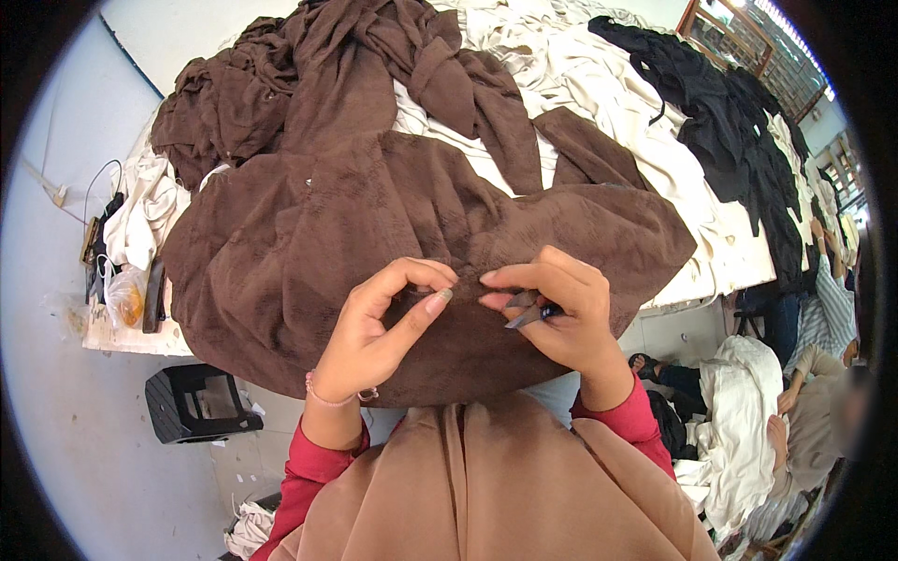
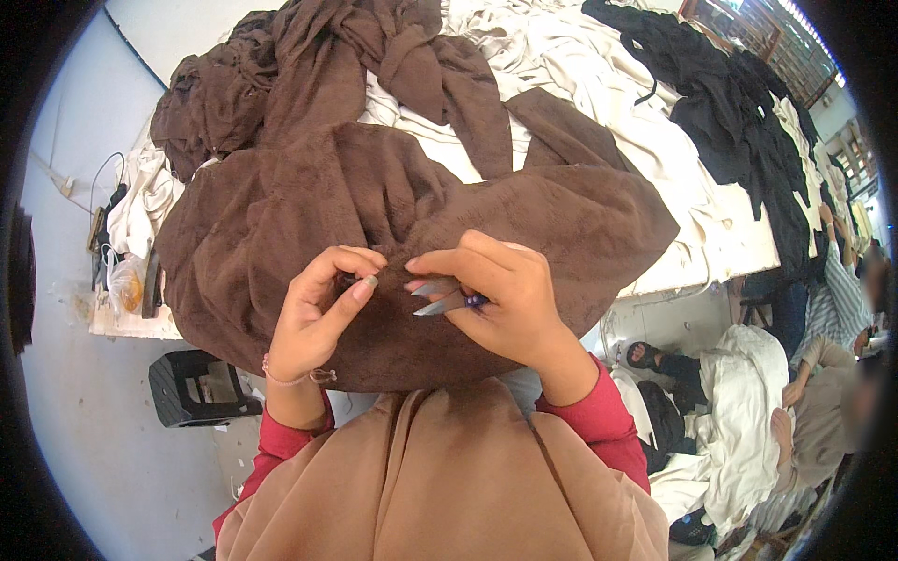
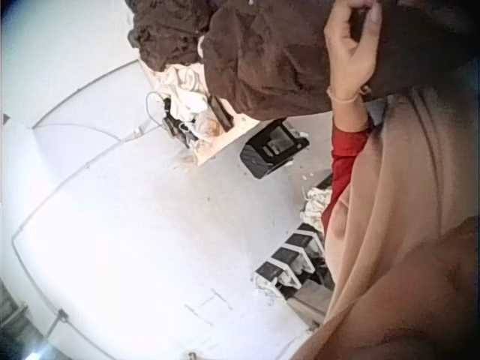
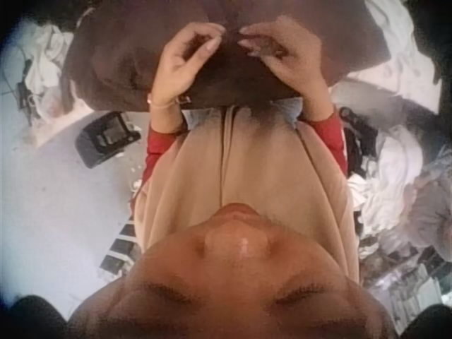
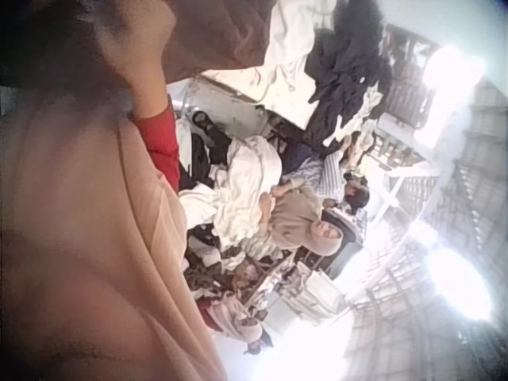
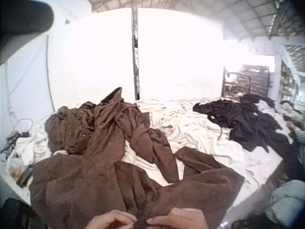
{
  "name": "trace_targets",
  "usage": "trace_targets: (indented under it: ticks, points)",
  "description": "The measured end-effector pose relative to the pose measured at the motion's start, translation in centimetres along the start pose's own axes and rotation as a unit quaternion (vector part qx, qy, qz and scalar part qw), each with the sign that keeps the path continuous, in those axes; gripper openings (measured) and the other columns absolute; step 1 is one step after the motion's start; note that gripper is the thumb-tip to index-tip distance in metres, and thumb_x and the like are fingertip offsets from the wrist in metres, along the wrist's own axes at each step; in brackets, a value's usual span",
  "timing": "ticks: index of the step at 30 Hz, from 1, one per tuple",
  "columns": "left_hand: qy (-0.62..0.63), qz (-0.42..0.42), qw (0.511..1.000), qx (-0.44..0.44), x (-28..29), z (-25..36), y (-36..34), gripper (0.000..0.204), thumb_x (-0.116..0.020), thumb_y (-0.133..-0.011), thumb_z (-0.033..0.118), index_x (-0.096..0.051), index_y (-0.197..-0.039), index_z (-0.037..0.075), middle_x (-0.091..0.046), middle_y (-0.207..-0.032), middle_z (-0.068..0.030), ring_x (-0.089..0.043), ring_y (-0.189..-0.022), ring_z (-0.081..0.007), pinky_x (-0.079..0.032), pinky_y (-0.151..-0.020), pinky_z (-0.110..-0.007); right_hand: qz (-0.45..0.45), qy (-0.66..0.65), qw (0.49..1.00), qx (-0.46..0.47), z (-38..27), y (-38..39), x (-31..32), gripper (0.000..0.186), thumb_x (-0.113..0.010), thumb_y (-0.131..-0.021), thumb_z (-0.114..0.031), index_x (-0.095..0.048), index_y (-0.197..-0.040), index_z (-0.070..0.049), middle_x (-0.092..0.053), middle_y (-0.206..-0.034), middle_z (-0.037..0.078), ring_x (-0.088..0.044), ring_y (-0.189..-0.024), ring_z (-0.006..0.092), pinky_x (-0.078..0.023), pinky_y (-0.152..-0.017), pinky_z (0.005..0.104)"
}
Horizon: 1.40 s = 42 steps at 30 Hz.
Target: The person uses a small blade to cut and remove loose threads and lint from a brown garment. They repeatedly inspect the fabric, pick at protruding fibers, and trim them with the tool while holding the garment in both hands.
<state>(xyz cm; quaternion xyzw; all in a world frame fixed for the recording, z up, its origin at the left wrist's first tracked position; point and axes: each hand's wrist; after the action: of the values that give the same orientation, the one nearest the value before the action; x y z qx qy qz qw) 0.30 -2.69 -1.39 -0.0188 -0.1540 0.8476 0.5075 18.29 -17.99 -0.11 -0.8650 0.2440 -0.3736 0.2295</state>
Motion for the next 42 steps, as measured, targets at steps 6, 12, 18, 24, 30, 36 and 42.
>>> trace_targets:
  ticks: [6, 12, 18, 24, 30, 36, 42]
  points:
    - [-0.02, -0.001, 0.999, -0.029, 0.1, -0.1, -0.1, 0.007, -0.062, -0.097, 0.005, -0.063, -0.103, 0.0, -0.067, -0.115, -0.0105, -0.061, -0.111, -0.0182, -0.045, -0.101, -0.033, 0.062, -0.154, 0.986, -0.008, 0.3, 0.5, 0.7, 0.014, -0.076, -0.074, 0.0, -0.073, -0.086, -0.006, -0.068, -0.075, 0.004, -0.058, -0.059, 0.0155, -0.043, -0.054, 0.029]
    - [-0.011, 0.004, 1.0, -0.012, 0.1, -0.2, 0.0, 0.007, -0.062, -0.097, 0.005, -0.062, -0.102, 0.0, -0.067, -0.113, -0.0102, -0.061, -0.11, -0.0189, -0.044, -0.1, -0.033, -0.109, -0.345, 0.924, 0.126, 0.8, -0.7, 3.5, 0.006, -0.076, -0.078, -0.005, -0.072, -0.083, -0.005, -0.067, -0.071, 0.009, -0.062, -0.061, 0.0206, -0.044, -0.054, 0.0297]
    - [-0.052, 0.021, 0.998, -0.043, -0.4, -0.2, -0.6, 0.007, -0.066, -0.095, 0.007, -0.062, -0.098, 0.002, -0.062, -0.097, -0.0076, -0.058, -0.092, -0.0179, -0.045, -0.089, -0.031, -0.065, -0.044, 0.997, 0.017, 1.3, -2.1, 1.6, 0.037, -0.062, -0.077, 0.008, -0.071, -0.11, -0.006, -0.069, -0.103, 0.009, -0.067, -0.083, 0.0269, -0.052, -0.071, 0.0334]
    - [-0.242, 0.136, 0.951, -0.133, -1.9, -0.7, -0.3, 0.027, -0.084, -0.069, 0.005, -0.059, -0.079, 0.006, -0.056, -0.075, -0.0045, -0.054, -0.07, -0.0214, -0.041, -0.068, -0.031, -0.069, 0.052, 0.993, 0.077, 2.8, -2.4, 1.4, 0.042, -0.067, -0.067, 0.005, -0.074, -0.105, -0.011, -0.071, -0.103, 0.003, -0.068, -0.08, 0.0242, -0.05, -0.066, 0.0342]
    - [-0.272, 0.263, 0.867, -0.323, -2.6, -2.7, -0.1, 0.039, -0.083, -0.048, -0.006, -0.054, -0.066, 0.012, -0.049, -0.067, -0.0025, -0.051, -0.062, -0.0206, -0.037, -0.062, -0.034, 0.075, 0.136, 0.971, 0.184, 3.1, 1.6, 0.4, 0.033, -0.075, -0.062, -0.003, -0.076, -0.093, -0.014, -0.072, -0.092, 0.0, -0.065, -0.07, 0.0145, -0.038, -0.053, 0.0295]
    - [-0.298, 0.227, 0.851, -0.367, -2.4, -3.5, -0.4, 0.04, -0.082, -0.043, -0.007, -0.051, -0.06, 0.012, -0.049, -0.068, -0.0013, -0.052, -0.062, -0.021, -0.038, -0.062, -0.034, 0.042, -0.051, 0.998, 0.006, 2.6, 1.7, -0.2, 0.031, -0.076, -0.07, 0.004, -0.076, -0.098, -0.008, -0.067, -0.106, 0.008, -0.066, -0.079, 0.0183, -0.053, -0.068, 0.0311]
    - [-0.299, 0.199, 0.851, -0.383, -2.3, -3.4, -0.3, 0.041, -0.082, -0.046, -0.008, -0.049, -0.063, 0.011, -0.049, -0.071, -0.0037, -0.049, -0.063, -0.0213, -0.036, -0.063, -0.036, 0.026, -0.022, 0.999, 0.035, 0.1, 0.7, -0.9, 0.038, -0.083, -0.071, -0.004, -0.079, -0.106, -0.016, -0.05, -0.086, 0.002, -0.055, -0.067, 0.0128, -0.047, -0.06, 0.028]
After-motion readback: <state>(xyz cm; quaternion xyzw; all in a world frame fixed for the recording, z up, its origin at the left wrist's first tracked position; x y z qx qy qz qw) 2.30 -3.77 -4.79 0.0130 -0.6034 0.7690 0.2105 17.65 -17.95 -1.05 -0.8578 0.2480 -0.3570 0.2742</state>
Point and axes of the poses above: each hand's wrist, its own y-axis away from the middle knuckle, its own x-axis out of the back of the hand, z = x × y
